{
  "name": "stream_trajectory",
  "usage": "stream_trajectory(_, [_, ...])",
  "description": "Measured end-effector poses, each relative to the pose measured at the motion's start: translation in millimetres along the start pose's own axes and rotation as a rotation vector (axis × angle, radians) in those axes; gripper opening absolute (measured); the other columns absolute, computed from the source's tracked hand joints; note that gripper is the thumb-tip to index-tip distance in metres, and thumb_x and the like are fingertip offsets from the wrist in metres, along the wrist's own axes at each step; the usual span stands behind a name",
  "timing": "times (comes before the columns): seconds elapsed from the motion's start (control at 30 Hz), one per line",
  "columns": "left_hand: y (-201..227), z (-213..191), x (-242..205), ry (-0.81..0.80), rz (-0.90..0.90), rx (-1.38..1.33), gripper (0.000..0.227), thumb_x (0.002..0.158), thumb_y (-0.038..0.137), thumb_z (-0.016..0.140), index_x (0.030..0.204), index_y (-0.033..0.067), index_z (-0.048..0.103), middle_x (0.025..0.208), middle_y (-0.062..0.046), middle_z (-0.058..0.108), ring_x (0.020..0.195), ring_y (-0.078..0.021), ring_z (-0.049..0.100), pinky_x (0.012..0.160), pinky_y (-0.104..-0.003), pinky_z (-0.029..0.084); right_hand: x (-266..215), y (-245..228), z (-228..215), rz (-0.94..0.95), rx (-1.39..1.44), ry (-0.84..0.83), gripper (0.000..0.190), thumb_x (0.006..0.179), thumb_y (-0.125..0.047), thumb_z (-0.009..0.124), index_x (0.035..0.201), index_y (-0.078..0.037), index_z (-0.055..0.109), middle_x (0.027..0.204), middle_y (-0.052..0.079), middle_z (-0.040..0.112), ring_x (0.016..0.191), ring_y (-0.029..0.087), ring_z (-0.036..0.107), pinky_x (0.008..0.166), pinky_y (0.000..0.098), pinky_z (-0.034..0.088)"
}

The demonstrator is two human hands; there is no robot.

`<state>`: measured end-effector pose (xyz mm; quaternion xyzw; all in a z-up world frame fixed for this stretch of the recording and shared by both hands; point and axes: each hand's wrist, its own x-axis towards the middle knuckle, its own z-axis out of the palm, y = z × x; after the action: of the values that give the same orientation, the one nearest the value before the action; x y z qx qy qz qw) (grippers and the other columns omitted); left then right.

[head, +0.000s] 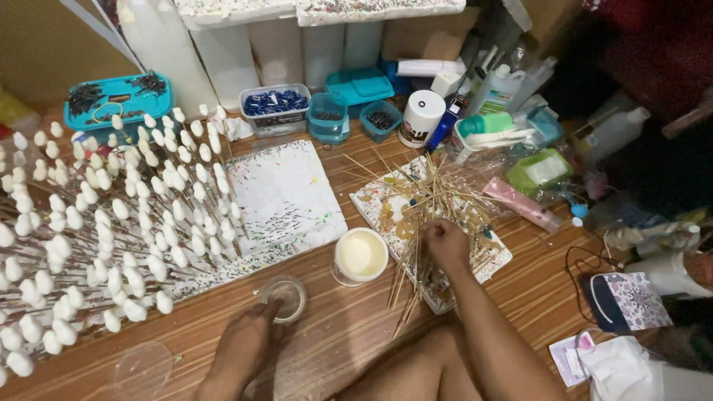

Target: Assembling and coating small lure components on sticks by dipping them in liquid and placing them on a rack

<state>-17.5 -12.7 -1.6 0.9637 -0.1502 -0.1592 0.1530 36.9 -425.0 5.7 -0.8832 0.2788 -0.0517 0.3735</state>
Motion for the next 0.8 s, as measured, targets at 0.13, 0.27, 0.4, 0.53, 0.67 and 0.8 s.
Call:
stream_trajectory(0.13, [8.7, -8.0, 0.1, -0.040, -0.030, -0.007, 0.054, 0.092, 0.043, 0.069, 0.140, 0.0223, 0.056, 0.128, -0.006, 0.070, 0.107, -0.0263, 0.073, 0.095, -0.042, 0.058, 30.4, 24.7, 12.8, -0.104, -0.058, 0.093, 0.022, 0.096, -0.013, 0.067, 0.117, -0.012, 0.073, 0.079, 0.005, 0.068, 0.054, 0.013, 0.052, 0.053, 0.0282, 0.047])
stream_trajectory(0.27, [20.1, -18.3, 0.5, -0.092, -0.084, -0.003, 0.047, 0.095, 0.046, 0.064, 0.138, 0.0276, 0.057, 0.116, -0.007, 0.074, 0.096, -0.0275, 0.075, 0.089, -0.043, 0.060, 40.5, 22.1, 16.9, -0.051, -0.108, 0.109, 0.023, 0.093, -0.017, 0.068, 0.114, -0.009, 0.074, 0.090, 0.008, 0.072, 0.069, 0.018, 0.063, 0.068, 0.0335, 0.056])
stream_trajectory(0.4, [10.1, 2.5, 11.7, -0.103, -0.017, 0.025, 0.044, 0.099, 0.041, 0.062, 0.138, 0.0238, 0.054, 0.116, -0.010, 0.072, 0.078, -0.0231, 0.076, 0.076, -0.040, 0.066, 45.0, 17.5, 16.9, -0.041, -0.164, 0.105, 0.023, 0.092, -0.019, 0.072, 0.113, -0.010, 0.076, 0.079, 0.007, 0.068, 0.067, 0.019, 0.060, 0.070, 0.0354, 0.053])
stream_trajectory(0.53, [7.5, 9.7, 16.3, -0.142, -0.042, 0.062, 0.043, 0.103, 0.044, 0.054, 0.143, 0.0274, 0.051, 0.105, -0.009, 0.074, 0.065, -0.0166, 0.072, 0.067, -0.033, 0.068, 56.5, 23.1, 25.9, -0.038, -0.287, 0.101, 0.021, 0.093, -0.025, 0.074, 0.108, -0.012, 0.078, 0.080, 0.006, 0.074, 0.064, 0.018, 0.064, 0.072, 0.0376, 0.057])
stream_trajectory(0.67, [8.5, 7.1, 13.1, -0.086, -0.010, 0.032, 0.042, 0.101, 0.041, 0.058, 0.139, 0.0220, 0.057, 0.122, -0.010, 0.071, 0.082, -0.0227, 0.077, 0.081, -0.039, 0.068, 49.2, 6.4, 21.3, 0.003, -0.268, 0.149, 0.023, 0.103, -0.020, 0.056, 0.108, -0.009, 0.075, 0.094, 0.015, 0.067, 0.071, 0.024, 0.060, 0.070, 0.0406, 0.055])
stream_trajectory(0.8, [8.3, 7.7, 10.2, 0.077, 0.077, 0.000, 0.039, 0.098, 0.036, 0.063, 0.133, 0.0172, 0.061, 0.120, -0.012, 0.073, 0.083, -0.0271, 0.078, 0.082, -0.043, 0.067, 45.9, 8.7, 13.4, -0.078, 0.006, 0.219, 0.023, 0.101, -0.016, 0.051, 0.090, -0.004, 0.068, 0.081, 0.010, 0.067, 0.069, 0.023, 0.059, 0.067, 0.0396, 0.054])
